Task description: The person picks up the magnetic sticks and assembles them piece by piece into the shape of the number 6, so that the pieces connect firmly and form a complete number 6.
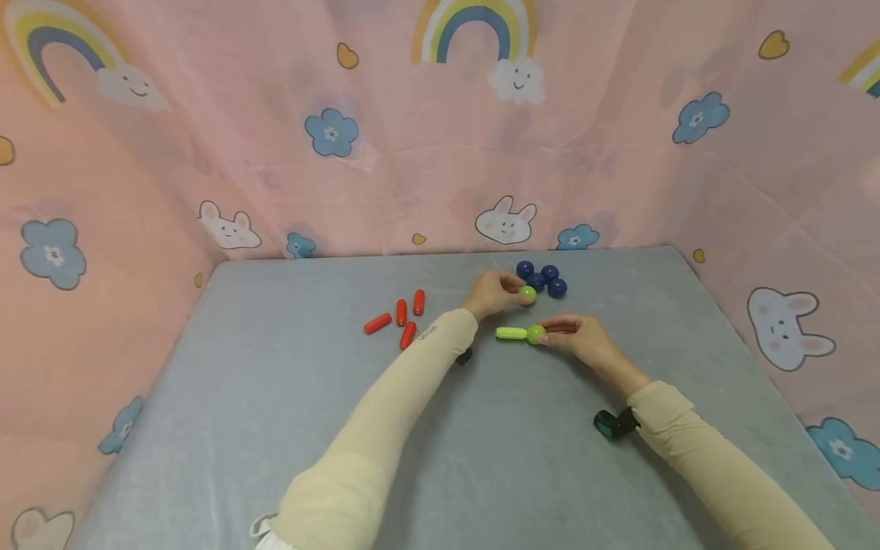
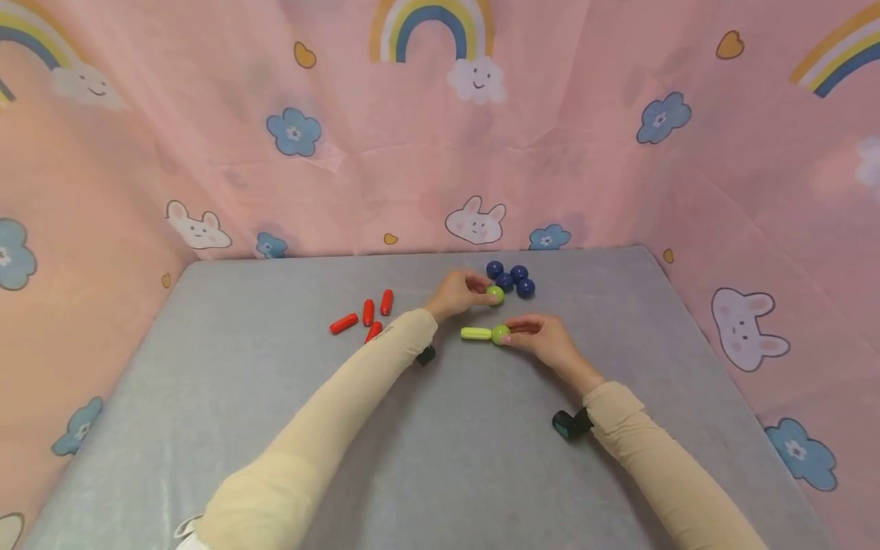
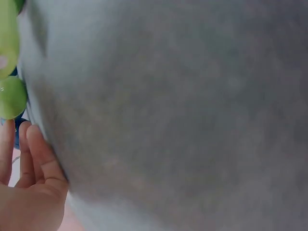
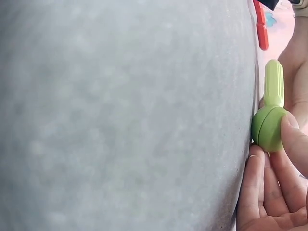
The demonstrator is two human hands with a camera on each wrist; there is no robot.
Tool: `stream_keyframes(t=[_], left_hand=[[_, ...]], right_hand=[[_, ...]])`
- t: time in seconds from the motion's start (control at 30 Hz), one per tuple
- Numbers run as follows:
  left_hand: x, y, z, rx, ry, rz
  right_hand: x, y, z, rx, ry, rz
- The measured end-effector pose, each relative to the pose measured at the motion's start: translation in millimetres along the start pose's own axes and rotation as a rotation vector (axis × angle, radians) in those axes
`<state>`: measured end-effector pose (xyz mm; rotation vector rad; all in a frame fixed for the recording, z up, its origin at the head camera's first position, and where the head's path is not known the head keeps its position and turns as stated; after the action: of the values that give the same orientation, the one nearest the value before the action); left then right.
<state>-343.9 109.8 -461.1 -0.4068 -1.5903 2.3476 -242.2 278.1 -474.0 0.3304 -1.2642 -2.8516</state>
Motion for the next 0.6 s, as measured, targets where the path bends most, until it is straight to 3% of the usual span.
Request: stream_keyframes(t=[0.6], left_hand=[[-1.1, 2.3, -6.3, 0.005, -0.051, 0.024]], right_hand=[[-0.3, -0.1, 0.1, 0.043, 0.007, 0.014]])
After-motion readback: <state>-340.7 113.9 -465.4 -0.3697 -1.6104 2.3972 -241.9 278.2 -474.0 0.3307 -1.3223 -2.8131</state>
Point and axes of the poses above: each hand's wrist, its own x-axis towards the middle knuckle, its own z-axis out of the back of the hand, y = z × x, the point moved 5 cm from there along x, towards the middle knuckle, and after that the axes turned 11 degrees about -x, right-handed, at the moved point
